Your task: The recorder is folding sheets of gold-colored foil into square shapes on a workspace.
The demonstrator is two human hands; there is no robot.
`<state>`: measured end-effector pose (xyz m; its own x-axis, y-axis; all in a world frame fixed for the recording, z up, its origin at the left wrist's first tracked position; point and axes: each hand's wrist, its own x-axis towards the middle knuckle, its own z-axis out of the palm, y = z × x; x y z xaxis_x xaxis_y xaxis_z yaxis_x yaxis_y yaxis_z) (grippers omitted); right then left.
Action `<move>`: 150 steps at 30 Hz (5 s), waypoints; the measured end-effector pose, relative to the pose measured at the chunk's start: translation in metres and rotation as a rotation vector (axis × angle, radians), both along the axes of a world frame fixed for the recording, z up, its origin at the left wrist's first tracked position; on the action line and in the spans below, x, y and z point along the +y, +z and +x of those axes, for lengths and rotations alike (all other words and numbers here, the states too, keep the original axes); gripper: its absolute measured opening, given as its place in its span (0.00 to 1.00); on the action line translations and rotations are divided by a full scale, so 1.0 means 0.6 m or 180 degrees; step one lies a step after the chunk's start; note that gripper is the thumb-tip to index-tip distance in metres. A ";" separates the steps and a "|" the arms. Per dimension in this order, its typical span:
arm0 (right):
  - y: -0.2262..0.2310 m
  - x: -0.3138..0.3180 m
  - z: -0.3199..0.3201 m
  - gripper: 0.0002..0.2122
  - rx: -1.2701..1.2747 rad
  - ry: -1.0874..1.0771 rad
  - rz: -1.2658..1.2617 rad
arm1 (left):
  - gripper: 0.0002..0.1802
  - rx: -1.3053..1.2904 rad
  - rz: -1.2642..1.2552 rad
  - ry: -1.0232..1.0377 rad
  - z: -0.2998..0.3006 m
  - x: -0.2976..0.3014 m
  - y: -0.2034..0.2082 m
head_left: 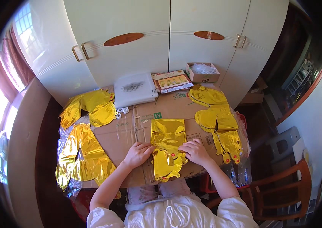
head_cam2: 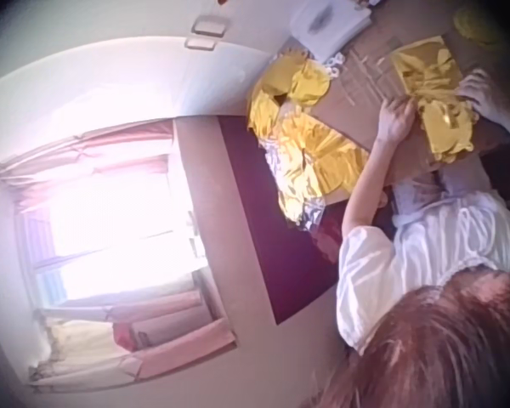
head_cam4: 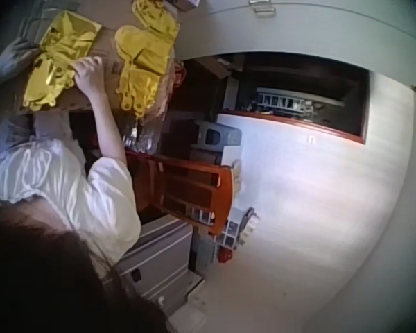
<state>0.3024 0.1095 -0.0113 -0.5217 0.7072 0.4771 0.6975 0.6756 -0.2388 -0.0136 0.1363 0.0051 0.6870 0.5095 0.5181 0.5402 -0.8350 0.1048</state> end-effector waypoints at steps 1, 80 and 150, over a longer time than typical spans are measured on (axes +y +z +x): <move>0.000 0.000 0.000 0.13 -0.0045 -0.0004 0.0043 | 0.15 -0.0015 -0.0036 -0.0026 0.001 0.001 0.001; -0.027 0.040 -0.069 0.19 0.0335 -0.1329 0.0005 | 0.52 0.0731 -0.0665 0.1065 0.131 -0.075 0.001; -0.017 0.030 -0.073 0.10 0.0131 -0.1305 -0.0038 | 0.36 0.0444 -0.0504 0.0557 0.106 -0.053 0.010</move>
<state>0.2587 0.1278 -0.0215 -0.1762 0.8582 0.4822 0.8980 0.3408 -0.2784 0.0501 0.1043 0.0112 0.6406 0.6938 0.3290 0.6931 -0.7069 0.1411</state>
